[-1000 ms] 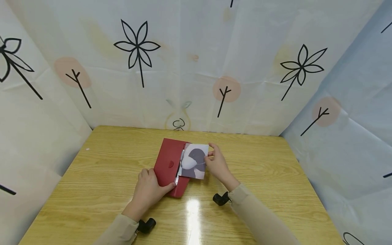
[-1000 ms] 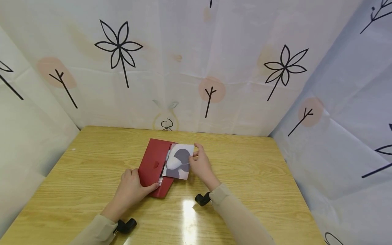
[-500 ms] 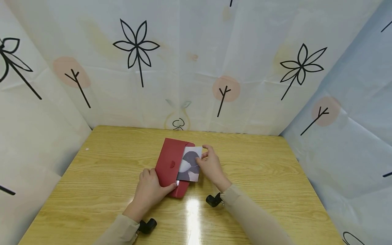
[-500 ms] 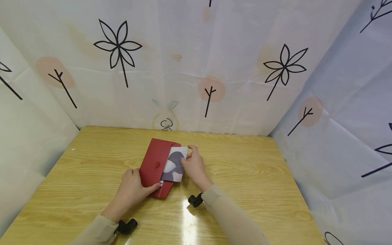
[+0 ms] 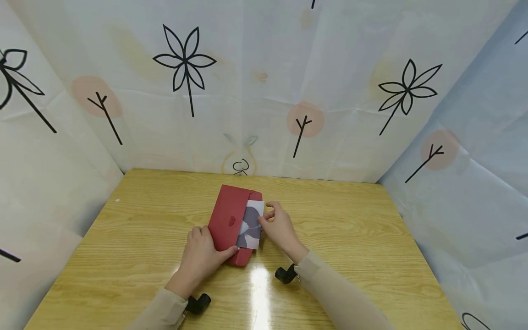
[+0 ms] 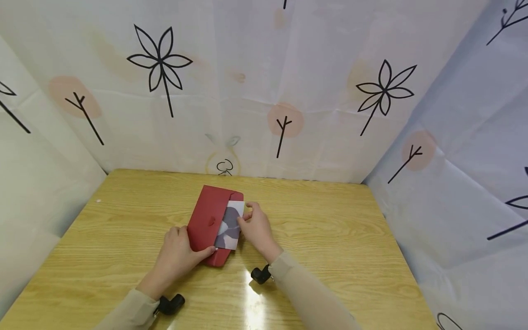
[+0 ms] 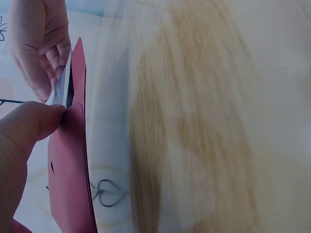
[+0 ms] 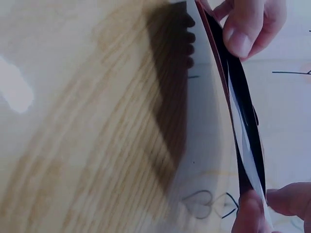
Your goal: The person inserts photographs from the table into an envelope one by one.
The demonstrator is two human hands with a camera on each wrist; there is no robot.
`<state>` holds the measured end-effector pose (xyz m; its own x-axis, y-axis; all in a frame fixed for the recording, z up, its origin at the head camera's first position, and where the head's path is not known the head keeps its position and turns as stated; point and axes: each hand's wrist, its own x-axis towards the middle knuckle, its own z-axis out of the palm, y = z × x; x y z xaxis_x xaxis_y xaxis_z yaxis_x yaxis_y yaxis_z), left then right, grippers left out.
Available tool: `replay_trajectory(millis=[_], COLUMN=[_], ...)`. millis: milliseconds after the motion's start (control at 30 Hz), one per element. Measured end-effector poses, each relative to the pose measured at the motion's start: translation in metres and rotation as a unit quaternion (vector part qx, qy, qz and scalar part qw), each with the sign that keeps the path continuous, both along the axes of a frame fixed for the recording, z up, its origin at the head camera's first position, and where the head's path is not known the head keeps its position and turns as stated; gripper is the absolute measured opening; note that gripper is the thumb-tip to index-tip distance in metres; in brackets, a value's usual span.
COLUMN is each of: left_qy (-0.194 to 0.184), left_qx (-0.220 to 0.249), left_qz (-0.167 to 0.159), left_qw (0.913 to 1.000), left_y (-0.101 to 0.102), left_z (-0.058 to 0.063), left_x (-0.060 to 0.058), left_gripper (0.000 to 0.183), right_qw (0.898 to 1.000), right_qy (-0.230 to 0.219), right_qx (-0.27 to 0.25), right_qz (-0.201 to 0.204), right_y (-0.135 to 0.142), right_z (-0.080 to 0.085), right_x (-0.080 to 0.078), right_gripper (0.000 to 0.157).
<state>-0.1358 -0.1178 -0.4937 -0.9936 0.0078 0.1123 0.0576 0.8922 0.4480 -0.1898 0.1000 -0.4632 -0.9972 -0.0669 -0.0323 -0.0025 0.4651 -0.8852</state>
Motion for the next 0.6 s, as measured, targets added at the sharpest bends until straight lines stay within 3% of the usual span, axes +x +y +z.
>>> replay_trajectory(millis=[333,600], left_qy=[-0.006,0.017], left_qx=[0.0,-0.008], left_qz=[-0.003,-0.002], left_qw=[1.0,0.9998], left_y=[0.005,0.004], left_z=[0.0,0.001], left_x=[0.001,0.003], left_gripper=[0.097,0.094], right_qw=[0.998,0.994], right_qy=[-0.035,-0.037], right_qx=[-0.026,-0.071], right_qz=[0.046,0.068], right_y=[-0.01,-0.021], right_z=[-0.006,-0.01], right_x=[0.0,0.002], right_gripper=[0.046,0.041])
